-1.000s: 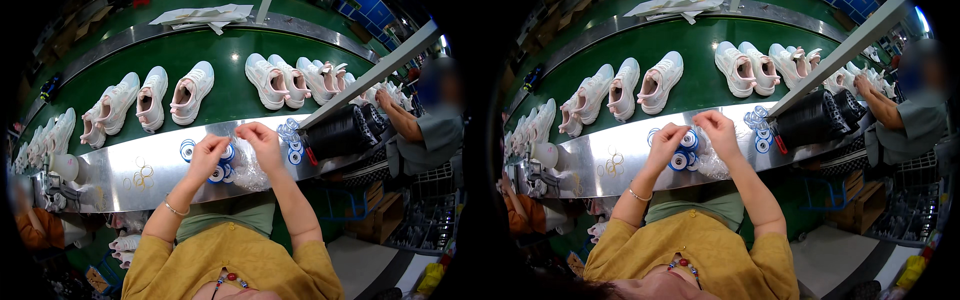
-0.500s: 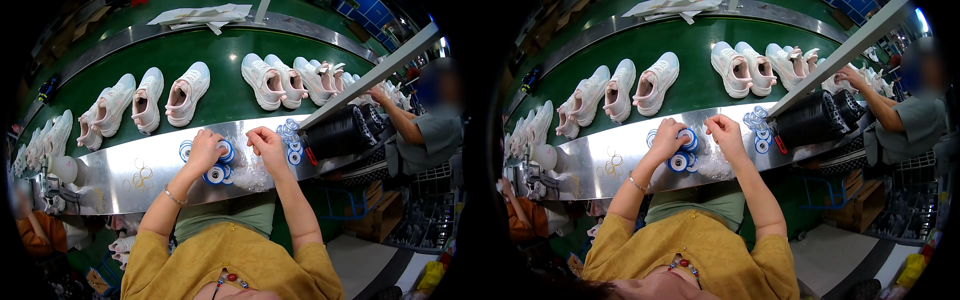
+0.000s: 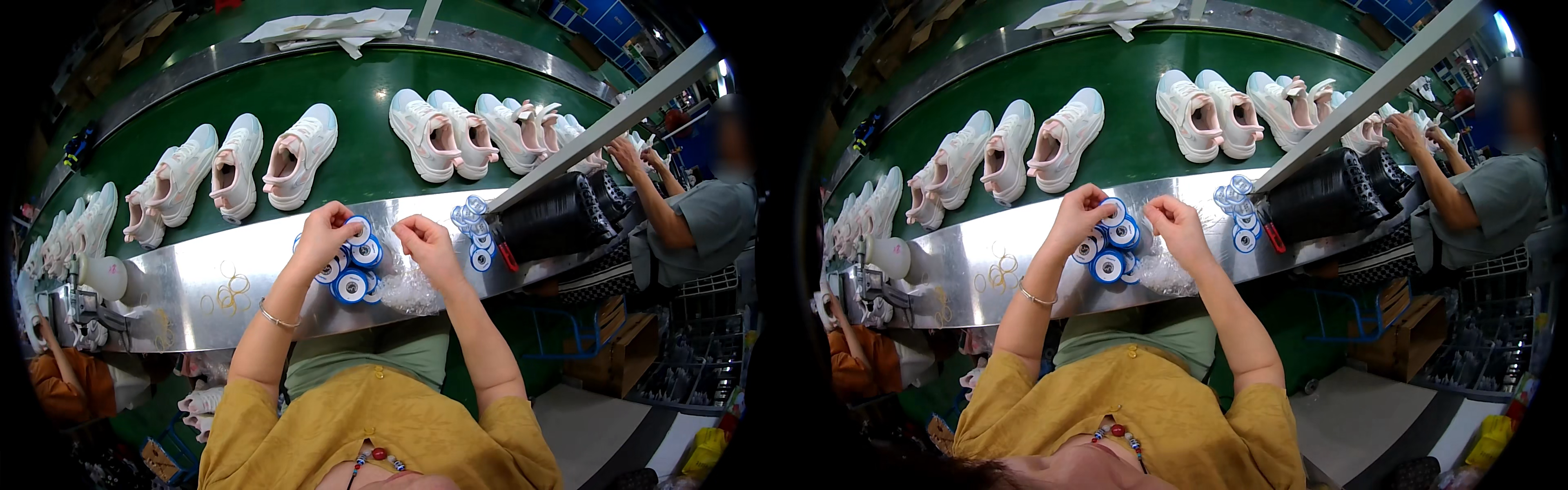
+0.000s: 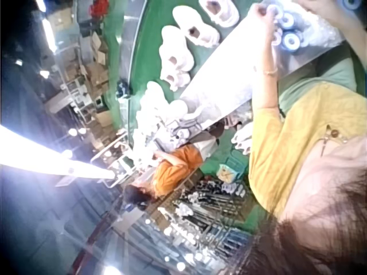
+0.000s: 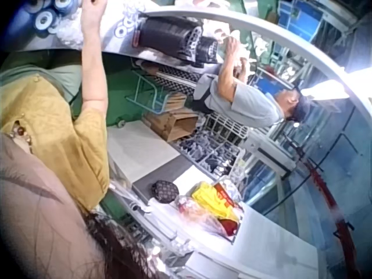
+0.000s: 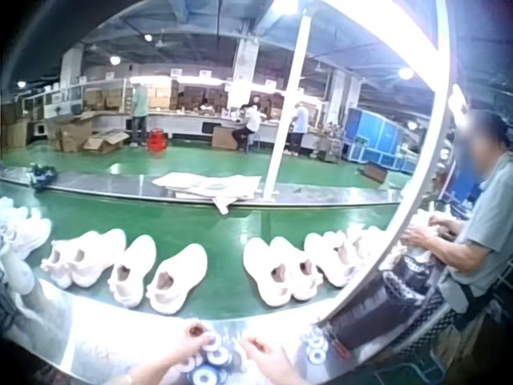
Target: The person repeatedly picks small blue-and-white circular inserts from a pile and places one into each shoe on a moving conveyor belt. The person handles the shoes one at a time, inserting the pieces into the heel area and then moving the shoes forward along the belt.
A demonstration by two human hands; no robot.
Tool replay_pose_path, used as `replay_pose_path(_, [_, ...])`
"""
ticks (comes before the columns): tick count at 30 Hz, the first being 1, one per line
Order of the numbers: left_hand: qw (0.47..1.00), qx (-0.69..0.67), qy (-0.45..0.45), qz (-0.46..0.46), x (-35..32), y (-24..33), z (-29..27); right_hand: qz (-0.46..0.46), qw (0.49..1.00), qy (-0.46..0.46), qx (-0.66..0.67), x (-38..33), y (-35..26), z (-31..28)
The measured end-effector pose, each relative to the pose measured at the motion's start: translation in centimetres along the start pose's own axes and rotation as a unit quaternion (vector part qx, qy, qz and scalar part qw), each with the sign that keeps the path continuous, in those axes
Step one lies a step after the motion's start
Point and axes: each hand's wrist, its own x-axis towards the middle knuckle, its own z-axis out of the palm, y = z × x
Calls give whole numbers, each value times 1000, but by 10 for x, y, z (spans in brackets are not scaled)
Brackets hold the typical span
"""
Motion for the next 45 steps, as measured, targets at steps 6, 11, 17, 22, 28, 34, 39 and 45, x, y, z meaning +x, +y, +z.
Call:
replay_pose_path(6, [954,-292,52,-37,-9,24,17,-24,999,9,-28,-3,-3,9])
replay_pose_path(11, [884,-464,43,-33,-8,38,41,-69,996,20,-56,-2,-9,5])
replay_pose_path(17, [897,-438,65,-7,-7,37,58,-90,992,56,-70,0,-15,-1])
replay_pose_path(22, [899,-430,78,15,-3,38,71,-92,991,68,-73,3,-16,-7])
replay_pose_path(28, [923,-377,56,55,-4,38,83,-79,992,95,-38,10,-12,-16])
replay_pose_path(34, [948,-292,-16,124,-4,32,82,-156,981,91,-67,15,5,-29])
replay_pose_path(39, [948,-308,3,79,6,37,90,-219,936,108,-254,6,-15,-39])
replay_pose_path(45, [953,-293,27,74,15,48,104,-341,857,139,-360,9,-16,-46])
